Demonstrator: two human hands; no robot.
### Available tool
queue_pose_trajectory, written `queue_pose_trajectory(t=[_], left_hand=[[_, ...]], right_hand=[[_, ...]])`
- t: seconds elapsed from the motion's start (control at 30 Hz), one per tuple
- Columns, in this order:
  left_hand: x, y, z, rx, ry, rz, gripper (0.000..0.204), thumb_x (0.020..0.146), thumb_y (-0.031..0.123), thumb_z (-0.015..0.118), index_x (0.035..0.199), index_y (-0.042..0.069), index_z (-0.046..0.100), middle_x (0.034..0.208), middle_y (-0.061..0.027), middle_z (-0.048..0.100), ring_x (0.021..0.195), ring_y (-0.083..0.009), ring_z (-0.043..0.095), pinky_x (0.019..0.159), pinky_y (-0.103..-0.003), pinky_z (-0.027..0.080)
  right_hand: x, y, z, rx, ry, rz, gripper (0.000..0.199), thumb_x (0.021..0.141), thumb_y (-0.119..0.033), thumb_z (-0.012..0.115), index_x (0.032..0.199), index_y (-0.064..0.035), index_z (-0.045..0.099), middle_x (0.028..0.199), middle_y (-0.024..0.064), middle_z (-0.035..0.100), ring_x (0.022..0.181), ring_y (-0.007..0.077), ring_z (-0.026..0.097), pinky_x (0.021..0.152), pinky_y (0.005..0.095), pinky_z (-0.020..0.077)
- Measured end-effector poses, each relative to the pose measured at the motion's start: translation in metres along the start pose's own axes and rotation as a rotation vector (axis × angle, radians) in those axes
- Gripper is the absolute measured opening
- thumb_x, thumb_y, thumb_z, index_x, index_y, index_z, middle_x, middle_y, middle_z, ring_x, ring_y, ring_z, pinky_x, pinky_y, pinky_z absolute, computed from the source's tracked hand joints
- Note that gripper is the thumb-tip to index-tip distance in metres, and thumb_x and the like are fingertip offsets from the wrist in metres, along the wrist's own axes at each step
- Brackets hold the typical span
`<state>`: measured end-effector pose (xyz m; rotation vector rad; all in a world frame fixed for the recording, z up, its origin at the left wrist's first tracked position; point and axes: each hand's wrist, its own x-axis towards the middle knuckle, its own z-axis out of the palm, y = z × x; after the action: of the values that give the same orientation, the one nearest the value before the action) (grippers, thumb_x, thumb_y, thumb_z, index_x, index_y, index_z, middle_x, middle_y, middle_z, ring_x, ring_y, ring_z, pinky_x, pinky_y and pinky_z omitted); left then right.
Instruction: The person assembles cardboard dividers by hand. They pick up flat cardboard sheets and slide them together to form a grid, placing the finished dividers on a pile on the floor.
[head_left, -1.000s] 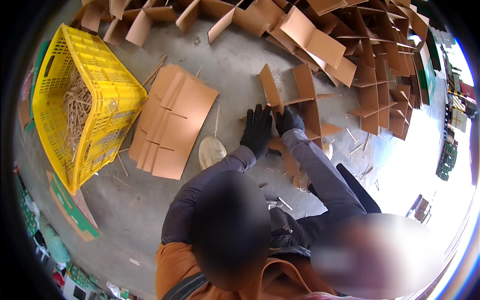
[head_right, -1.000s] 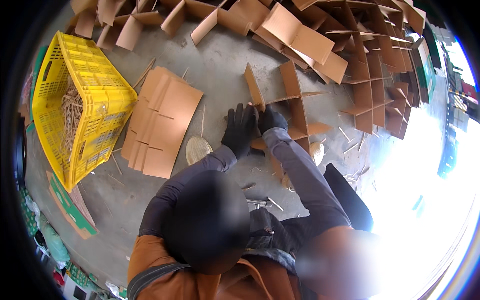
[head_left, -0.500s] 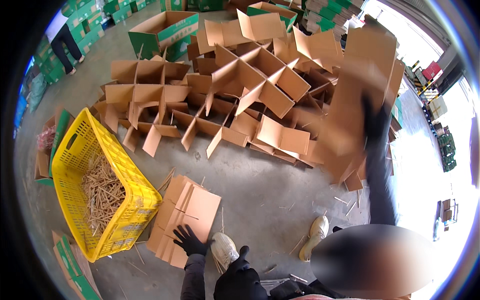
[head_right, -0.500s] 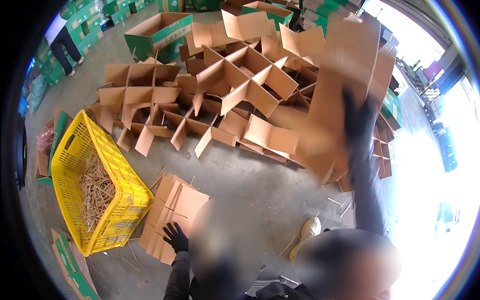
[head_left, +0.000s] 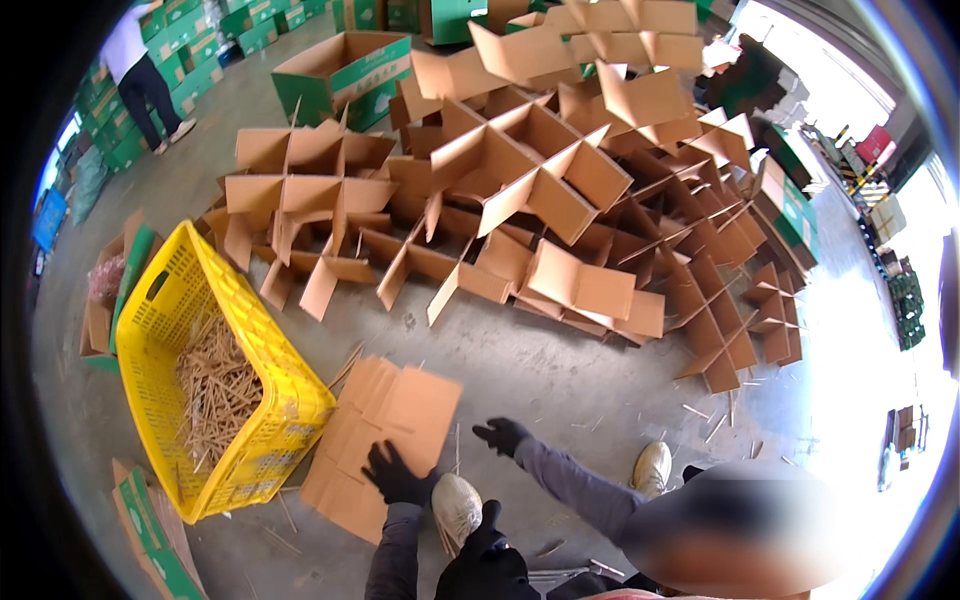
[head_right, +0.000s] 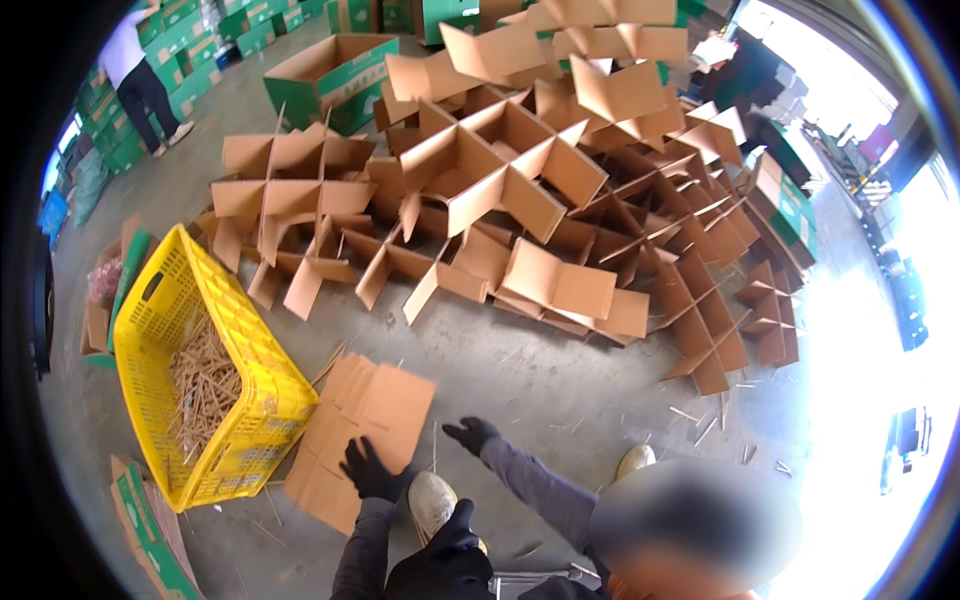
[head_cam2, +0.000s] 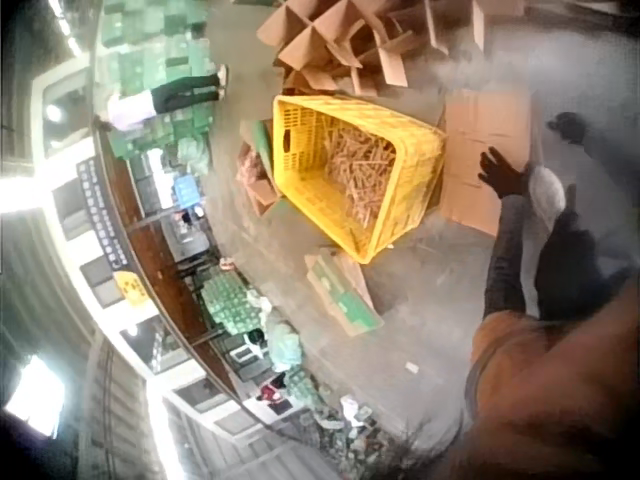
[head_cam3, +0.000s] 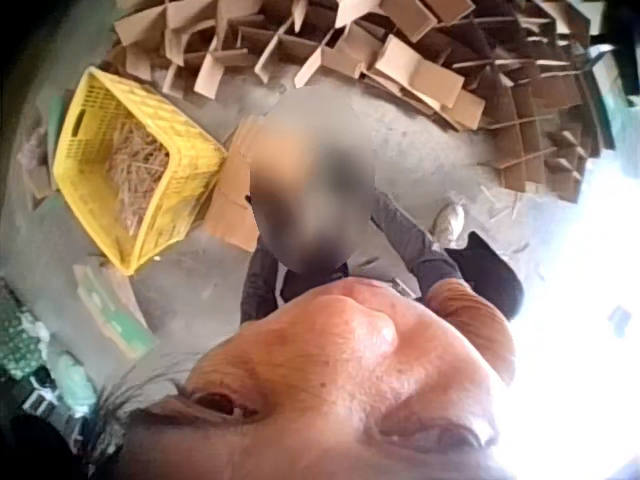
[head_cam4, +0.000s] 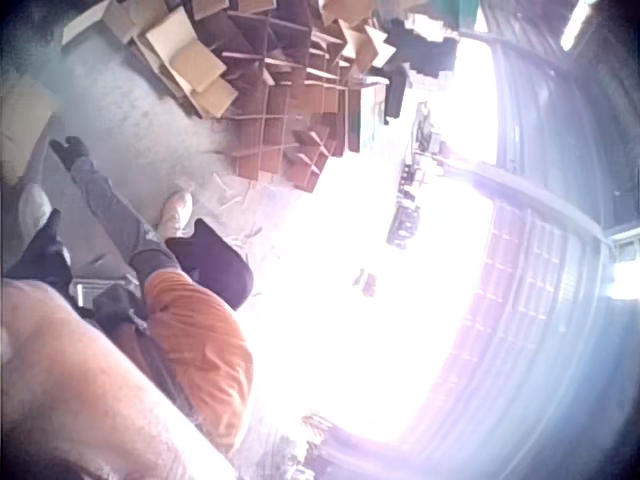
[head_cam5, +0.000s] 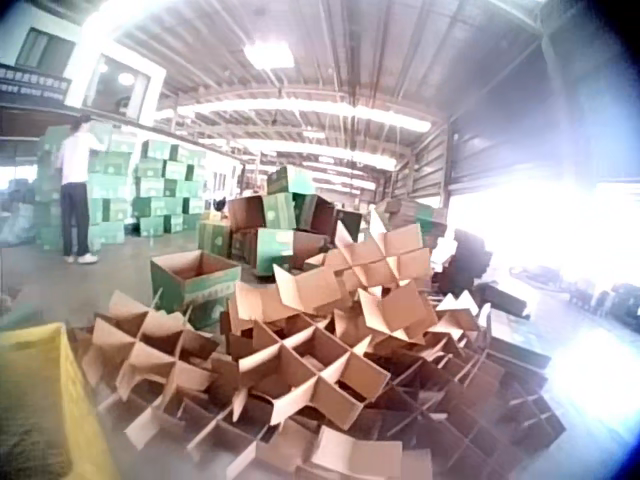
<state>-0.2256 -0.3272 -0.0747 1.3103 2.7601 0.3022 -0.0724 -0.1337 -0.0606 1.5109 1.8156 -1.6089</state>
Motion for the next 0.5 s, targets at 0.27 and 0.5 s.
queue_pose_trajectory(t=[0.27,0.5], left_hand=[[0.016,-0.011,0.02,-0.25,-0.006,-0.037,0.107,0.063,0.059,0.071,0.139,-0.002,0.025,0.141,-0.023,0.029,0.129,-0.0399,0.03,0.103,-0.05,0.027],[0.041,0.016,0.038,-0.004,-0.148,-0.126,0.101,0.06,0.048,0.077,0.137,0.003,0.029,0.143,-0.0171,0.027,0.133,-0.0318,0.024,0.105,-0.054,0.022]], right_hand=[[-0.022,0.046,-0.052,0.518,0.451,-0.299,0.027,0.078,-0.019,0.072,0.092,0.003,0.066,0.087,0.0069,0.068,0.073,0.0148,0.064,0.063,0.0324,0.0518],[-0.005,0.239,-0.137,-0.45,0.773,0.004,0.052,0.073,-0.042,0.067,0.11,-0.0064,0.056,0.099,0.0248,0.062,0.095,0.0406,0.059,0.08,0.0455,0.0477]])
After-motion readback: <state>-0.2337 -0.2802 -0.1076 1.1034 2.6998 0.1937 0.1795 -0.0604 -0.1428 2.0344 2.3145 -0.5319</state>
